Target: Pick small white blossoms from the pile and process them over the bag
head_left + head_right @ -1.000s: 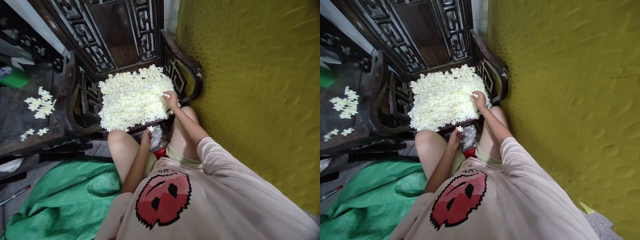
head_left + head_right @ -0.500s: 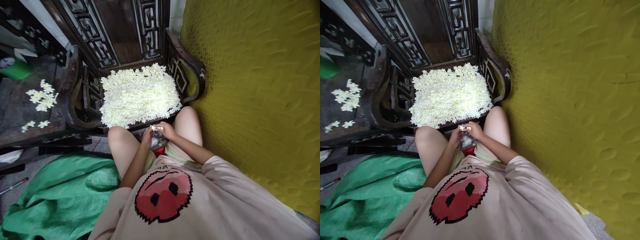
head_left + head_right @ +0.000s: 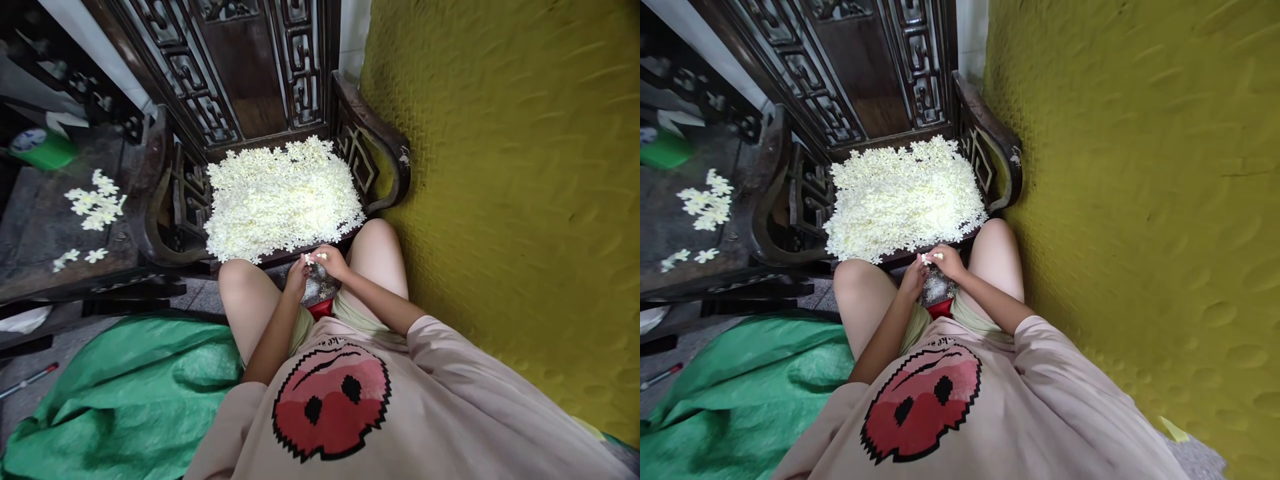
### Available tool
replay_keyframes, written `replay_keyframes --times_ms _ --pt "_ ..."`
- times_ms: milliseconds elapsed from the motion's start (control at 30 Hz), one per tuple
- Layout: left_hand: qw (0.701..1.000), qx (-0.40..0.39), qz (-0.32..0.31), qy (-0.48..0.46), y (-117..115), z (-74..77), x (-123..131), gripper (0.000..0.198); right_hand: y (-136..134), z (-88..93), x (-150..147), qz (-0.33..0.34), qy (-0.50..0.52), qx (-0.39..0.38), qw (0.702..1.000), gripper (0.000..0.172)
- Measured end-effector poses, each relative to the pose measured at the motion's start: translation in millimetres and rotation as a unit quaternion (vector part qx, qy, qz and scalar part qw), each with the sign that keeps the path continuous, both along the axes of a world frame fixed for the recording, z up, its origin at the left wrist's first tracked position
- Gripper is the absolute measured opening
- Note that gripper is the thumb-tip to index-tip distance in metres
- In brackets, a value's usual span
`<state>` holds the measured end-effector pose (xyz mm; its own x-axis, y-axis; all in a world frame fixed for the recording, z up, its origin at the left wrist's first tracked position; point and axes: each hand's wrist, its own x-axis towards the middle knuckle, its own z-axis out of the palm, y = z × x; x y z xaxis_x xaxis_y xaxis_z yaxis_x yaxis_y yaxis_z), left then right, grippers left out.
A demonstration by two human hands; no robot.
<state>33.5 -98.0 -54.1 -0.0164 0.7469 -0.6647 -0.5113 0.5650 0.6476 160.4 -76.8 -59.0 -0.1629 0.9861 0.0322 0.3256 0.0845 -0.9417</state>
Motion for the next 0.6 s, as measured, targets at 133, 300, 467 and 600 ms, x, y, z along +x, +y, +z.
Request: replay_keyframes --times_ms 133,300,467,600 --pt "1.0 0.02 0.0 0.018 -1 -5.7 -2 0.039 8 0.1 4 -0.047 0.06 -0.041 0.996 0.026" --pt "0.995 0.052 -0.014 0.08 -5 -15.1 -3 0.043 60 5.4 28 -0.176 0.027 0.028 0.984 0.024" --pt "0.995 0.001 0.002 0.097 -5 -15.7 -2 0.046 138 6.2 60 -0.26 -0.019 0.049 0.964 0.023" --pt "0.995 -0.004 0.031 0.091 -3 -13.5 -4 0.047 127 7.4 53 -0.24 -0.042 0.017 0.97 0.024"
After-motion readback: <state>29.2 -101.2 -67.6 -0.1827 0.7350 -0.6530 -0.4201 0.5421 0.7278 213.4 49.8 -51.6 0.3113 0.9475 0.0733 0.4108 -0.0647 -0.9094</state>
